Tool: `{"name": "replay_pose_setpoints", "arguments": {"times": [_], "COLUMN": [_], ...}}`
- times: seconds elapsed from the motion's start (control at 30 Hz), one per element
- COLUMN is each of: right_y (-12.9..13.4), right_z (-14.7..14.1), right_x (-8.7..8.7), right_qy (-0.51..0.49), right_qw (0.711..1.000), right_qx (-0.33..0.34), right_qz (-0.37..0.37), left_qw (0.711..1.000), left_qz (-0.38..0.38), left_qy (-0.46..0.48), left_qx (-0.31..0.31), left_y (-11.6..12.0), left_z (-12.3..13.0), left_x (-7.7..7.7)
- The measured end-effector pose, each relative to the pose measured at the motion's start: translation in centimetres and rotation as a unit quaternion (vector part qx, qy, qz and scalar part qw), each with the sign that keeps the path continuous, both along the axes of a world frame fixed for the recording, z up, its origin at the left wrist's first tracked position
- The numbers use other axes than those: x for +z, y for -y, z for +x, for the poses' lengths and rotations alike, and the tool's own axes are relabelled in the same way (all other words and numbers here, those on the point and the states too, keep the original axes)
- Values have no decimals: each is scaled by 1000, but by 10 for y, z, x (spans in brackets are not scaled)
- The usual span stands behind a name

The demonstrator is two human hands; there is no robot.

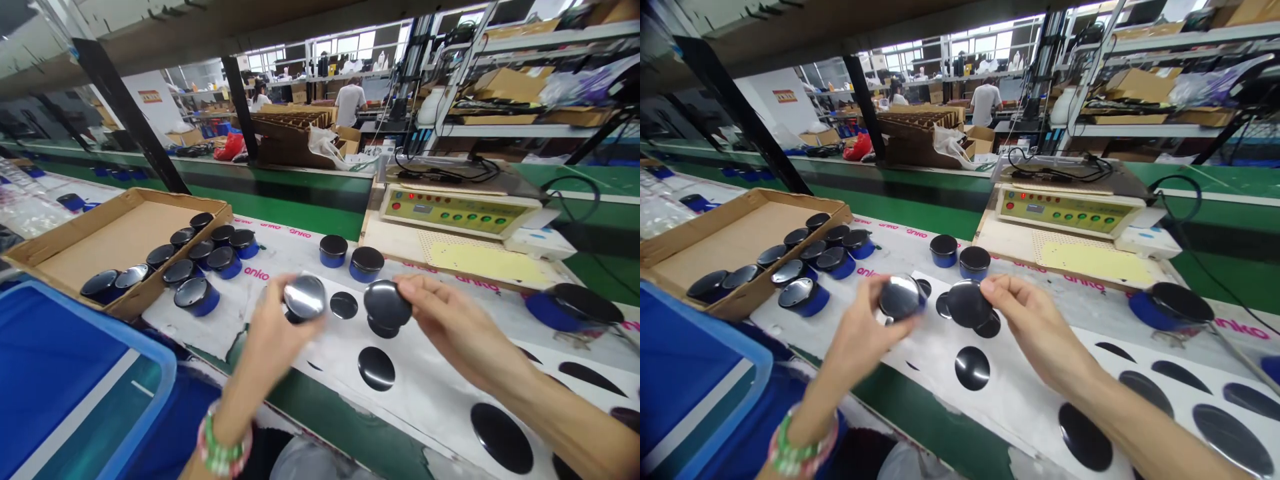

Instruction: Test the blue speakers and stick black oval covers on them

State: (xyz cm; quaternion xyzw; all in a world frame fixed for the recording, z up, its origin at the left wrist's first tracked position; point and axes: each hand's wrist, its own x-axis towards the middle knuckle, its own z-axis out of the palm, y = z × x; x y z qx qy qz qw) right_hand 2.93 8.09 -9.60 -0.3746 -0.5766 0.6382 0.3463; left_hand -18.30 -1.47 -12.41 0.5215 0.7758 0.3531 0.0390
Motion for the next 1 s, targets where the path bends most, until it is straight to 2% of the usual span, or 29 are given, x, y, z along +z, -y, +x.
{"name": "replay_pose_setpoints", "arguments": {"times": [0.07, 0.13, 0.2, 0.3, 0.43, 0.6, 1.0], "right_y": [6, 14, 20, 27, 32, 33, 35], "right_z": [-8, -13, -14, -12, -11, -14, -17], "right_x": [-10, -21, -31, -38, -39, -39, -34], "right_qy": [-9, 2, 14, 25, 33, 57, 95], "right_qw": [999, 997, 994, 991, 992, 995, 995], "right_qx": [17, 31, 41, 48, 56, 66, 43], "right_qz": [-46, -76, -101, -118, -106, -48, 7], "left_qw": [994, 982, 974, 969, 967, 967, 970], "left_qz": [-30, -41, -26, -1, -5, -17, -16], "left_qy": [90, 175, 222, 240, 248, 247, 235], "left_qx": [-50, -55, -46, -54, -63, -59, -63], "left_y": [16, 27, 32, 32, 31, 32, 33], "left_z": [35, 58, 69, 68, 63, 65, 66], "left_x": [-13, -28, -41, -51, -51, -48, -50]}}
